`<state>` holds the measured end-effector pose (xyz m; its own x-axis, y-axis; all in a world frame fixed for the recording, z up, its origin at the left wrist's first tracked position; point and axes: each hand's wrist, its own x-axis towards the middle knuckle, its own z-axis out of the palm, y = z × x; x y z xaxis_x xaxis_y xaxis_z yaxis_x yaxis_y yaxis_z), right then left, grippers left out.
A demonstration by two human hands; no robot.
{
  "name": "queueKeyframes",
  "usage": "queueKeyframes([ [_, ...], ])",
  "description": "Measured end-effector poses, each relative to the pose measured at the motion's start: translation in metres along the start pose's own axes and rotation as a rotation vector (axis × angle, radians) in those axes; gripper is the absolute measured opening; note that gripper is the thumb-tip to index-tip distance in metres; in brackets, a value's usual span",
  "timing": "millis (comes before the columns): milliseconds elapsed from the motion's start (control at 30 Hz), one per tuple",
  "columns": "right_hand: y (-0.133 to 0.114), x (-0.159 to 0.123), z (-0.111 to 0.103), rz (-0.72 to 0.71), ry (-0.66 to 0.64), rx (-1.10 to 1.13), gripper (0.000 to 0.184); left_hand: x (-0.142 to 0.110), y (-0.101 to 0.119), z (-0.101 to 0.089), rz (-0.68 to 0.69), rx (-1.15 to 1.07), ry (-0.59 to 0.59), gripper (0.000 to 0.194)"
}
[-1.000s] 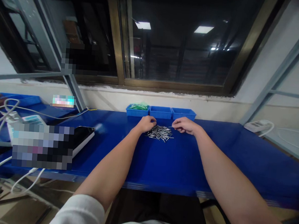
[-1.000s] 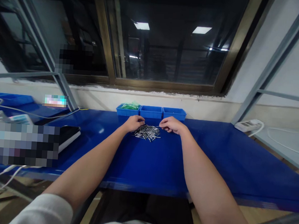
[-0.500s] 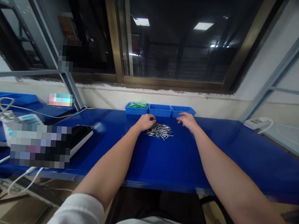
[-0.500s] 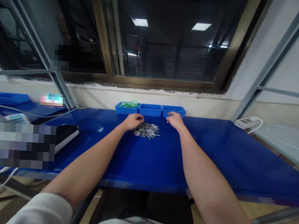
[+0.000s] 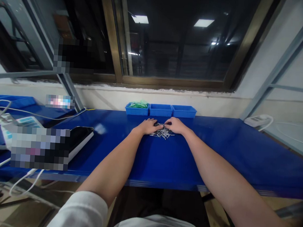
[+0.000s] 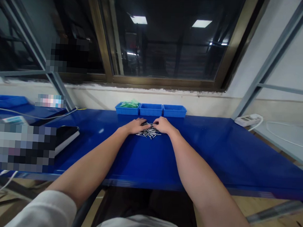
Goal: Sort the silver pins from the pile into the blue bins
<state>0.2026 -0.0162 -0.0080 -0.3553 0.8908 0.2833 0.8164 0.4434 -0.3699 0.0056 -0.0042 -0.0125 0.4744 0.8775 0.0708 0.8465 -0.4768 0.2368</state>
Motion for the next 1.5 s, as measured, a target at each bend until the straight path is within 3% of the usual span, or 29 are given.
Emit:
queueKeyframes([
  [267, -0.001, -0.001, 0.001, 0.005, 0.041, 0.138, 0.014, -0.004, 0.008, -0.008, 0.14, -0.065, 0.061, 0.065],
  [533, -0.007, 0.0, -0.005, -0.032, 0.142, 0.134, 0.023, -0.007, 0.019, -0.014, 0.293, -0.071, 0.285, 0.035],
  [667, -0.013, 0.002, -0.005, -0.017, 0.119, 0.159, 0.032, -0.008, 0.026, -0.018, 0.283, -0.087, 0.301, 0.029],
  [833, -0.014, 0.001, -0.005, 0.031, 0.148, 0.339, 0.026, -0.009, 0.027, -0.021, 0.291, -0.105, 0.365, 0.028],
  [1000, -0.016, 0.001, -0.004, 0.084, 0.191, 0.698, 0.022, -0.01, 0.028, -0.022, 0.219, -0.099, 0.362, 0.03],
  [1133, -0.015, 0.001, -0.004, 0.074, 0.213, 0.813, 0.026, -0.011, 0.03, -0.021, 0.229, -0.147, 0.355, 0.031],
  [1233, -0.011, 0.001, -0.006, 0.144, 0.217, 0.843, 0.028, -0.008, 0.027, -0.021, 0.21, -0.287, 0.389, 0.032],
  [1367, -0.005, -0.001, -0.009, 0.269, 0.129, 0.842, 0.03, -0.003, 0.01, -0.023, 0.015, -0.469, 0.571, 0.038],
  [1433, -0.001, -0.001, -0.012, 0.306, 0.096, 0.847, 0.029, -0.001, 0.002, -0.025, -0.078, -0.485, 0.607, 0.035],
  [1500, 0.003, 0.001, -0.016, 0.321, 0.149, 0.87, 0.026, 0.0, -0.003, -0.026, -0.135, -0.476, 0.613, 0.031],
])
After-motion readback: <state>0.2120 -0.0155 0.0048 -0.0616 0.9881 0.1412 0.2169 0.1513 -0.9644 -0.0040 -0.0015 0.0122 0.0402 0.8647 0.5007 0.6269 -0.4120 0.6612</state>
